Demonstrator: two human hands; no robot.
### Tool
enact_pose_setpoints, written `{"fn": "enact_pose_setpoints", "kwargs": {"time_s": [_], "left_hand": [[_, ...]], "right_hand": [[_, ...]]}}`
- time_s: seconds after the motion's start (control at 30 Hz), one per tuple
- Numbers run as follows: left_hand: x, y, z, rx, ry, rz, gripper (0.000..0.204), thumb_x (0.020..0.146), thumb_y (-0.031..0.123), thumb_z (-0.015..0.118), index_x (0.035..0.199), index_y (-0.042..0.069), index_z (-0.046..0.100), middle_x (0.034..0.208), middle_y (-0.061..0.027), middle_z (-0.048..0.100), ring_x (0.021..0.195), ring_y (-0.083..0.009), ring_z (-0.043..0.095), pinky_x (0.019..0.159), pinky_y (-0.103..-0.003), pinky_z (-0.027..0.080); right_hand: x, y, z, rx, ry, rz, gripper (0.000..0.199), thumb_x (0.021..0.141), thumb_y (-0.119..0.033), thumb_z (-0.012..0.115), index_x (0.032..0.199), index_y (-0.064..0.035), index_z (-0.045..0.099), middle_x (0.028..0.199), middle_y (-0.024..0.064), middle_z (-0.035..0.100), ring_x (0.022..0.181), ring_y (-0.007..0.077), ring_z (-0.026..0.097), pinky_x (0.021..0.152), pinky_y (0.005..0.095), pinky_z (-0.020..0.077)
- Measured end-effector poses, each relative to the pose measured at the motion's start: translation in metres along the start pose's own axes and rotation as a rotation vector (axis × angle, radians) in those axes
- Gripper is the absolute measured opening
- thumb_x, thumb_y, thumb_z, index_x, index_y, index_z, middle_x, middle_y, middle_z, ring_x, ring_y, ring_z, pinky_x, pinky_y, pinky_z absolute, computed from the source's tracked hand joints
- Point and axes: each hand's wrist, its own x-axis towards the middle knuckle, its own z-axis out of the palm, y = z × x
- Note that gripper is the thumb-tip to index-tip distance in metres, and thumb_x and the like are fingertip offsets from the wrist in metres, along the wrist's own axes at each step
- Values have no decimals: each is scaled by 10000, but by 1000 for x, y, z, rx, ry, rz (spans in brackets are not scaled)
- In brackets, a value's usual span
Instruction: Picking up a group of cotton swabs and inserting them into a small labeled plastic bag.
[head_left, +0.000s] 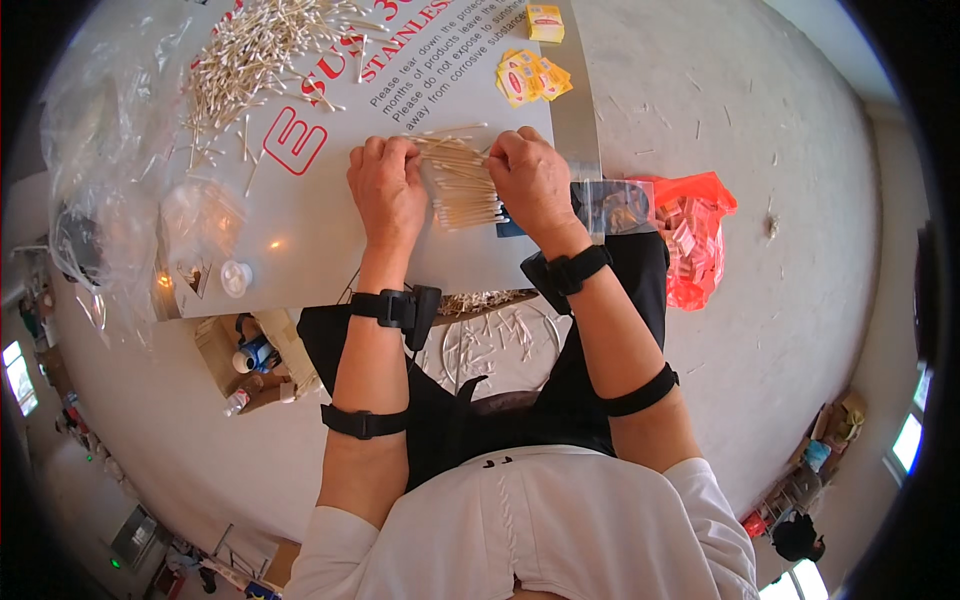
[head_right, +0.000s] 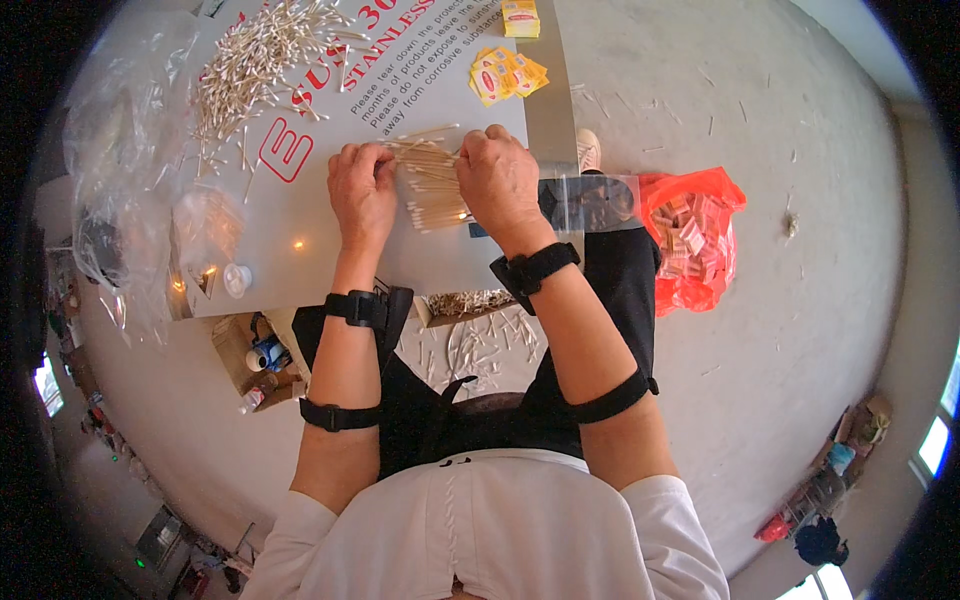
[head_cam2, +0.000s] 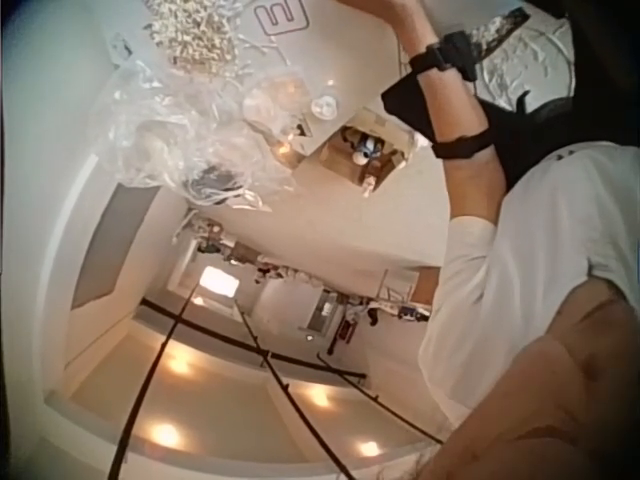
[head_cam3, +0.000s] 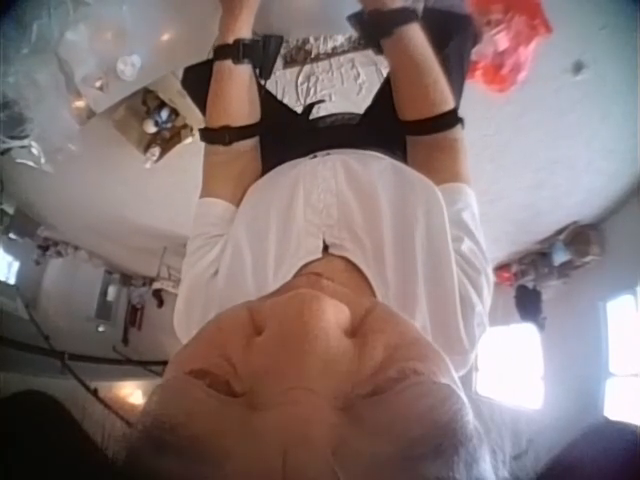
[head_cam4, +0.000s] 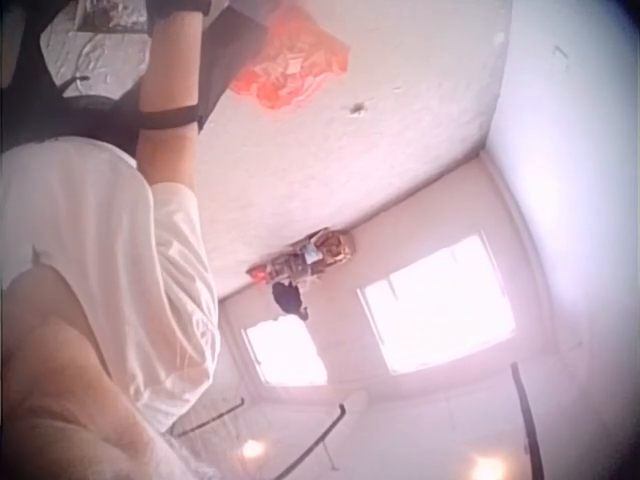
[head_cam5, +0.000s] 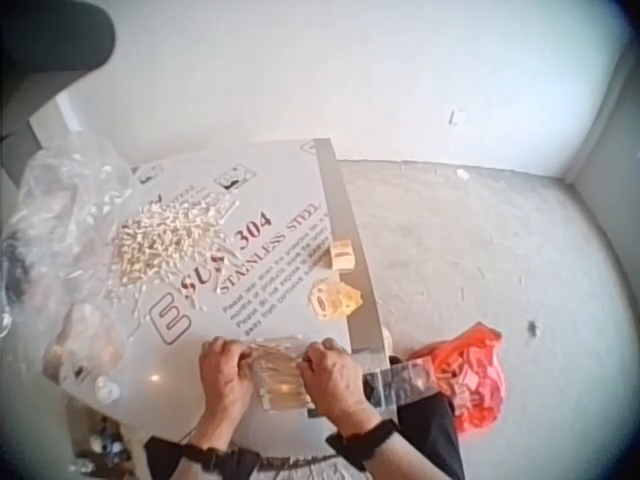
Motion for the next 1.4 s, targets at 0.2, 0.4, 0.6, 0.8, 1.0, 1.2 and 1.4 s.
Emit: {"fn": "enact_pose_setpoints", "kwargs": {"time_s": [0.2, 0.4, 0.6, 0.8, 1.0, 1.2, 1.4], "left_hand": [[3, -7, -4, -38, 8, 24, 158, 764, -12, 652, 869, 95, 603, 889, -57, 585, 891, -302, 531, 789, -424, 431], [4, -5, -7, -97, 54, 5, 144, 783, -22, 637, 867, 91, 607, 896, -64, 583, 875, -307, 529, 768, -420, 439], [41, -7, -5, -36, 13, 145, 139, 786, 0, 660, 878, 95, 618, 920, -58, 579, 917, -302, 531, 789, -429, 435], [39, 5, -4, 35, -65, 263, 163, 803, 29, 649, 958, 68, 617, 992, -68, 588, 981, -302, 537, 823, -454, 431], [-47, 47, -15, 71, -258, 354, 532, 829, 209, 685, 1294, 9, 523, 1373, -135, 493, 1321, -311, 410, 1073, -496, 322], [-55, 47, -7, 99, -375, 250, 816, 833, 384, 682, 1484, 34, 334, 1577, -145, 272, 1475, -289, 221, 1184, -531, 149], [-73, 51, -15, 161, -466, 241, 841, 839, 436, 664, 1492, 32, 320, 1579, -158, 260, 1478, -289, 209, 1187, -531, 131]], "right_hand": [[-4, 4, 6, -90, 88, -119, 61, 819, -105, 653, 828, -57, 615, 847, 118, 601, 830, 340, 615, 713, 433, 506], [-7, 11, 0, -57, 66, -185, 69, 824, -93, 652, 823, -60, 592, 857, 111, 591, 849, 338, 604, 721, 431, 503], [-9, 12, -4, -12, 45, -322, 39, 805, -89, 644, 828, -102, 616, 840, 73, 569, 836, 288, 616, 667, 413, 523], [-6, 14, -9, 61, 22, -381, 76, 756, -55, 658, 795, -118, 643, 825, 60, 559, 842, 270, 612, 689, 397, 526], [-14, 26, -8, 298, 36, -306, 214, 777, 95, 589, 890, -58, 688, 921, 101, 593, 903, 272, 613, 786, 312, 501], [-47, 11, -2, 692, 273, 62, 154, 884, 80, 540, 969, 18, 652, 1083, 91, 620, 967, 154, 584, 859, 257, 467], [-85, -7, 9, 918, 345, 136, 177, 981, -22, 499, 1134, 15, 579, 1291, 129, 552, 1189, 214, 523, 1035, 312, 392]]}}
